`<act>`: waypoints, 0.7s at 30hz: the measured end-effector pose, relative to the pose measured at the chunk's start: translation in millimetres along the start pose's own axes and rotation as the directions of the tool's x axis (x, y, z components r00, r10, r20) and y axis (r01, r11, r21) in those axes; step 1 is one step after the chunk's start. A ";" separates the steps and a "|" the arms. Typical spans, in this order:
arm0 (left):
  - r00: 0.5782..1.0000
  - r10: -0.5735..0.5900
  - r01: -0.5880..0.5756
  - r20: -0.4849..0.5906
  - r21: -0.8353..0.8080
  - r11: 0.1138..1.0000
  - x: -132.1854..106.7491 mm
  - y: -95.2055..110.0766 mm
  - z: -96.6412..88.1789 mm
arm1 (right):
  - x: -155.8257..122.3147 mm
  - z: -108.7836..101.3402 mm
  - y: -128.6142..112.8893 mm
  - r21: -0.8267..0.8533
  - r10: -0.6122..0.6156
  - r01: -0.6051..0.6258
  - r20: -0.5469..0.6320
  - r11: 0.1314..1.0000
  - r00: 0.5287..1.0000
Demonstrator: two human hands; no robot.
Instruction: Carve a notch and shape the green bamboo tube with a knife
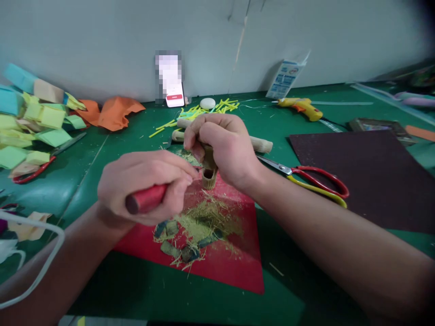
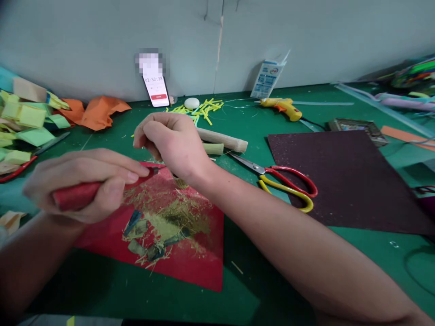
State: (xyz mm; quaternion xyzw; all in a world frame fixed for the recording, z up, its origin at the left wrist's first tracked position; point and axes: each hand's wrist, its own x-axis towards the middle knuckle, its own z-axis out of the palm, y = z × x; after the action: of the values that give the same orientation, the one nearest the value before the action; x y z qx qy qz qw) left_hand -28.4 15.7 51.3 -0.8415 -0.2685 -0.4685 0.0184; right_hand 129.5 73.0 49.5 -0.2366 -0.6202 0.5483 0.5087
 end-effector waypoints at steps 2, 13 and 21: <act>0.999 -0.046 0.046 0.005 -0.028 0.999 -2.4 -5.7 6.4 | -0.5 0.3 -0.2 -0.001 0.014 -0.014 0.008 1.000 1.000; 0.986 -0.150 0.162 0.076 -0.197 0.967 -10.3 -15.0 10.7 | -1.3 -0.3 1.4 0.020 -0.009 0.010 -0.014 1.000 1.000; 0.911 -0.357 0.319 -0.206 -0.196 0.927 -14.7 -17.6 26.9 | -0.4 0.2 3.9 0.021 0.001 0.000 -0.039 1.000 0.999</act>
State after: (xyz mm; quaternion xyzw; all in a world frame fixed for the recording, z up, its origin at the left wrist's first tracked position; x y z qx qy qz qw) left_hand -21.8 31.9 20.6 -0.7185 -0.3682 -0.5819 -0.0976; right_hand 128.4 73.7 45.7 -0.2421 -0.6046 0.5500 0.5229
